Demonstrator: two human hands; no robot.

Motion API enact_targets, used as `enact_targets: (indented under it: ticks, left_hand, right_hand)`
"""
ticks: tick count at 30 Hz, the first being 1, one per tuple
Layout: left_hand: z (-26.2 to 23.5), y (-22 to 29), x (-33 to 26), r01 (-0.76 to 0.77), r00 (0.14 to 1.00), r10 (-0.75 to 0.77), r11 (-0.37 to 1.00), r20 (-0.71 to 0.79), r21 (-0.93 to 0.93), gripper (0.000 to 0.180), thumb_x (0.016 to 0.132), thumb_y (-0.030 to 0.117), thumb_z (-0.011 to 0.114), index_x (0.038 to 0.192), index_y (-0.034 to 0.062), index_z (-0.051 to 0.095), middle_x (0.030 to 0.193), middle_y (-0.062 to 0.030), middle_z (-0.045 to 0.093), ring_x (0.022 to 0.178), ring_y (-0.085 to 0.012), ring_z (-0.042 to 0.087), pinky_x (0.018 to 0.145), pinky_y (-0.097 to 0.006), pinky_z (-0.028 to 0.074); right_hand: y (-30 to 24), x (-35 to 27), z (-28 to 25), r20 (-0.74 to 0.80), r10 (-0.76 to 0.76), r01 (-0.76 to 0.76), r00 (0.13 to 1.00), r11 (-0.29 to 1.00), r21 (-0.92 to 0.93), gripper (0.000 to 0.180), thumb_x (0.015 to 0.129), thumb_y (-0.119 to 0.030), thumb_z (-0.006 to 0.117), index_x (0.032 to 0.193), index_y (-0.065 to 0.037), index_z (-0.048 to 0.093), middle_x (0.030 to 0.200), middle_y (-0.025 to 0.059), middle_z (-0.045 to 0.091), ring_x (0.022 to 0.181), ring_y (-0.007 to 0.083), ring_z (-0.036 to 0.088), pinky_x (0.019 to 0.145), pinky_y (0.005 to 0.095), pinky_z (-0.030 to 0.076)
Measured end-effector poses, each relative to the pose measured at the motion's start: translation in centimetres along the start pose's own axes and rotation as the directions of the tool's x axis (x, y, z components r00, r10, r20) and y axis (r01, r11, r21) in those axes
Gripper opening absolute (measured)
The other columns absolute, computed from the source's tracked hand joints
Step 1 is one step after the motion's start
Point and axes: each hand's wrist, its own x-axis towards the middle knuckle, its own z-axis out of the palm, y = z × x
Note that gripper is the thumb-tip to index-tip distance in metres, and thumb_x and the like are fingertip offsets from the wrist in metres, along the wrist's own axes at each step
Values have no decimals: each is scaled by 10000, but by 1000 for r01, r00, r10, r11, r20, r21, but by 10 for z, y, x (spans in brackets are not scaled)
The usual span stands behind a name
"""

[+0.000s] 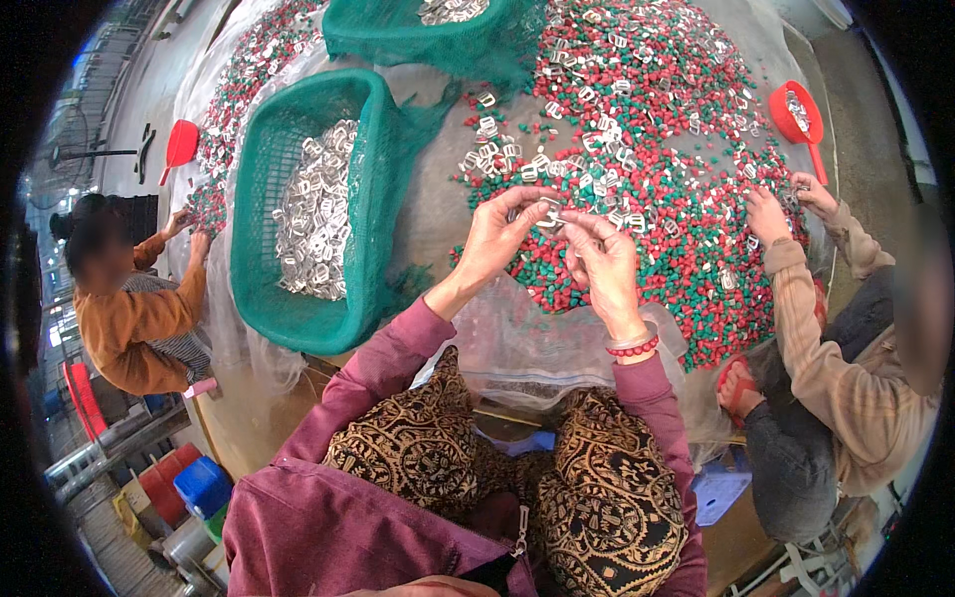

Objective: The person sits on the floor and sorts small white plastic fasteners from a large pile of mixed red and green fasteners. They pick up the white fasteners by hand and place them into a green basket. Other workers are visible nearby performing similar sorting tasks.

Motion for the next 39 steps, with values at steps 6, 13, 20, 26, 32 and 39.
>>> enact_targets:
  ticks: [6,13,20,26,32,39]
  left_hand:
    - [-3,19,0,53,996,-57,997,72,56,214,891,117,543,1066,-6,554,779,-1,598,714,-61,537,644,-232,446]
    - [-31,42,-5,359,930,-341,924,141,-134,155,882,120,559,972,7,616,803,5,585,633,-10,470,457,-178,326]
    - [-36,33,-7,444,887,-132,500,442,-743,158,878,203,591,860,84,490,689,9,438,553,-39,382,367,-144,266]
    - [-25,26,-12,478,874,-139,419,466,-772,163,815,115,595,944,62,511,737,-76,503,547,-98,477,311,-169,334]
    - [-20,20,-13,420,880,-191,743,435,-522,178,847,152,591,978,40,548,862,-70,566,647,-119,560,380,-207,406]
    - [0,14,-13,66,963,-75,997,259,44,227,802,214,701,934,60,598,769,42,557,678,-30,467,574,-221,395]
  right_hand:
    - [9,4,-4,-42,-172,155,984,951,-269,106,841,-81,632,930,-29,658,640,-48,532,495,8,441,396,172,314]
    - [-10,6,-28,-156,-125,117,980,991,-58,112,895,-158,572,879,-56,614,613,-31,549,459,3,443,367,151,259]
    - [-17,-6,0,-9,-329,263,944,771,-580,161,899,-125,552,1026,-33,591,655,5,578,497,44,487,431,194,346]
    - [-22,-12,-8,-32,-244,175,969,776,-606,138,868,-81,576,981,-20,627,712,22,617,566,43,509,488,219,391]
    - [-20,-6,-9,-65,-232,154,970,806,-572,109,872,-89,580,941,-17,622,690,10,600,494,35,481,432,203,360]
    - [-17,-6,-3,-50,-185,142,982,878,-456,111,886,-96,568,955,-16,606,671,5,583,472,28,472,392,179,328]
